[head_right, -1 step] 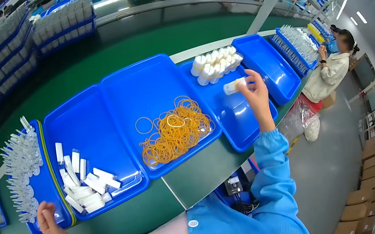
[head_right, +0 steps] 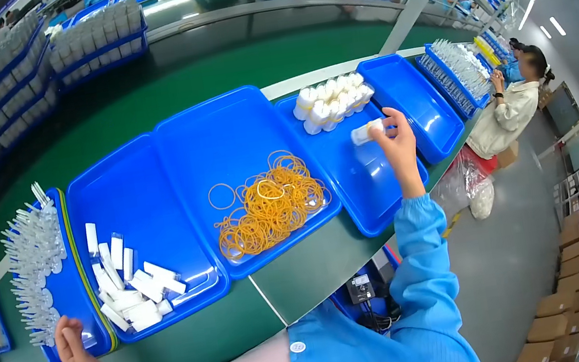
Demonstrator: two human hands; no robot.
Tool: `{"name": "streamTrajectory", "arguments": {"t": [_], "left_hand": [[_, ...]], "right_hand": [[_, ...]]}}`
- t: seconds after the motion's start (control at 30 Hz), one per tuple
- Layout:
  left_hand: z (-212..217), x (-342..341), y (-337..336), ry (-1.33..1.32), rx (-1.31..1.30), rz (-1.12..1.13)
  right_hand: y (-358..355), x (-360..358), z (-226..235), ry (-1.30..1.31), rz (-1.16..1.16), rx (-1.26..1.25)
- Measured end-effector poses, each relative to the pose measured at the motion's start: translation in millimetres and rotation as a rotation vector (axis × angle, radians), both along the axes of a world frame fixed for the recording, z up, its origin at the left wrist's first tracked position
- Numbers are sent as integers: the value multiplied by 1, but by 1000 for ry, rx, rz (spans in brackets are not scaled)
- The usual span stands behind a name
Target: The person is seen assembling white plastic components and securing them with rubber bands, then transferring completed batches to a large bag.
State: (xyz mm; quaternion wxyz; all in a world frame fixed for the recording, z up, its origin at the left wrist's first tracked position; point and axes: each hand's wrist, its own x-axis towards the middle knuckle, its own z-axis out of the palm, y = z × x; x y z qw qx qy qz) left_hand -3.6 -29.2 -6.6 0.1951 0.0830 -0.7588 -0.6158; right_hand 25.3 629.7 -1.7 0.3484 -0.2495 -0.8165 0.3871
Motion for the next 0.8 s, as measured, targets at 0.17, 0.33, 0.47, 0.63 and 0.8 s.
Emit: {"name": "streamTrajectory", "arguments": {"t": [0.17,0.33,0.47,0.63,0.8], "left_hand": [[5,2,-8,85,59,84],[9,-1,-4,93,59,86],[8,-1,1,95,63,100],[5,-5,-2,105,68,76],[4,-3,-7,108,83,96]], "right_hand": [[69,-23,0,-47,-92,293],[87,-53,-7,-46,-133,418],[85,-60,-11,-85,-114,359],[76,-55,-19,-11,-196,451],[38,-39,-22,77,-26,213]]}}
